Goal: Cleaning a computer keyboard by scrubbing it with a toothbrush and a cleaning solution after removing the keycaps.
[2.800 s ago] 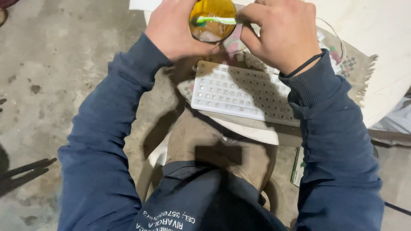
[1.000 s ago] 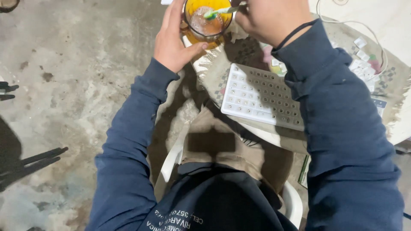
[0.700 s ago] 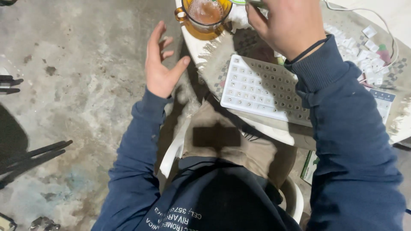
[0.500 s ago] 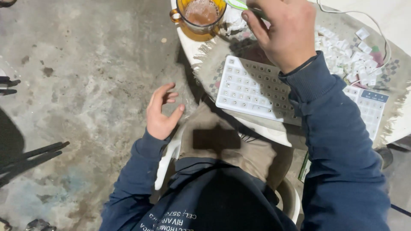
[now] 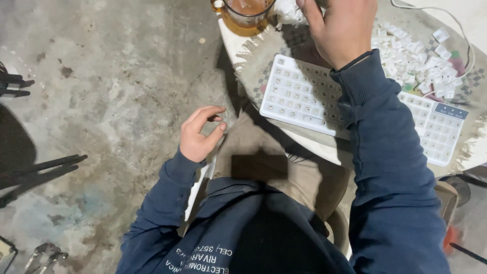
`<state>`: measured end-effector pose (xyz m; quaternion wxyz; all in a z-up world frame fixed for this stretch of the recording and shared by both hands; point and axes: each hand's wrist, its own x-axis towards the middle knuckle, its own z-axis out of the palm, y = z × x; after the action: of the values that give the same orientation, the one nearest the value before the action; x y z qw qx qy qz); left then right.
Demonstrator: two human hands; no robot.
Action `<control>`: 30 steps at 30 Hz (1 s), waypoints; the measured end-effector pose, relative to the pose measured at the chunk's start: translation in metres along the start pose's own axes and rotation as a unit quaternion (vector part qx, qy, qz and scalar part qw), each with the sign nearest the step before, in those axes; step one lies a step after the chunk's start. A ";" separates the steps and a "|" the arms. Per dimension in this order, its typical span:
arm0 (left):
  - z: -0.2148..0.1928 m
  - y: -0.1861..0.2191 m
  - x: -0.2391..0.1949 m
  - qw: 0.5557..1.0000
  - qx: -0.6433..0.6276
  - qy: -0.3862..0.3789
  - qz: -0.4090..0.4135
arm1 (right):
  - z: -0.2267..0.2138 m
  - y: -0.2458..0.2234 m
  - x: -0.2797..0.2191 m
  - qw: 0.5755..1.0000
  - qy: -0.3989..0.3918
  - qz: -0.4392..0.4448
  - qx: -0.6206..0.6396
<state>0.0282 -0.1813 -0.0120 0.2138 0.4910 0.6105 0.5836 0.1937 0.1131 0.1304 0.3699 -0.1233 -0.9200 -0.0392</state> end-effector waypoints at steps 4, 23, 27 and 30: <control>0.005 0.004 0.004 1.000 -0.009 -0.025 0.006 | 0.005 0.014 -0.013 0.998 -0.032 0.058 0.000; -0.014 -0.022 -0.026 0.998 -0.004 0.046 -0.033 | 0.013 -0.120 -0.016 0.968 -0.145 0.119 0.169; -0.059 -0.033 -0.008 0.981 0.135 0.137 -0.027 | 0.022 -0.150 -0.028 0.956 -0.208 0.154 0.137; -0.078 -0.033 0.006 0.974 0.165 0.156 0.002 | 0.030 -0.184 -0.038 0.957 -0.221 0.150 0.110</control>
<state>-0.0510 -0.2095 -0.0230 0.0310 0.4239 0.7233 0.5442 0.1534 -0.0670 0.0858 0.1704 -0.2239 -0.9483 0.1466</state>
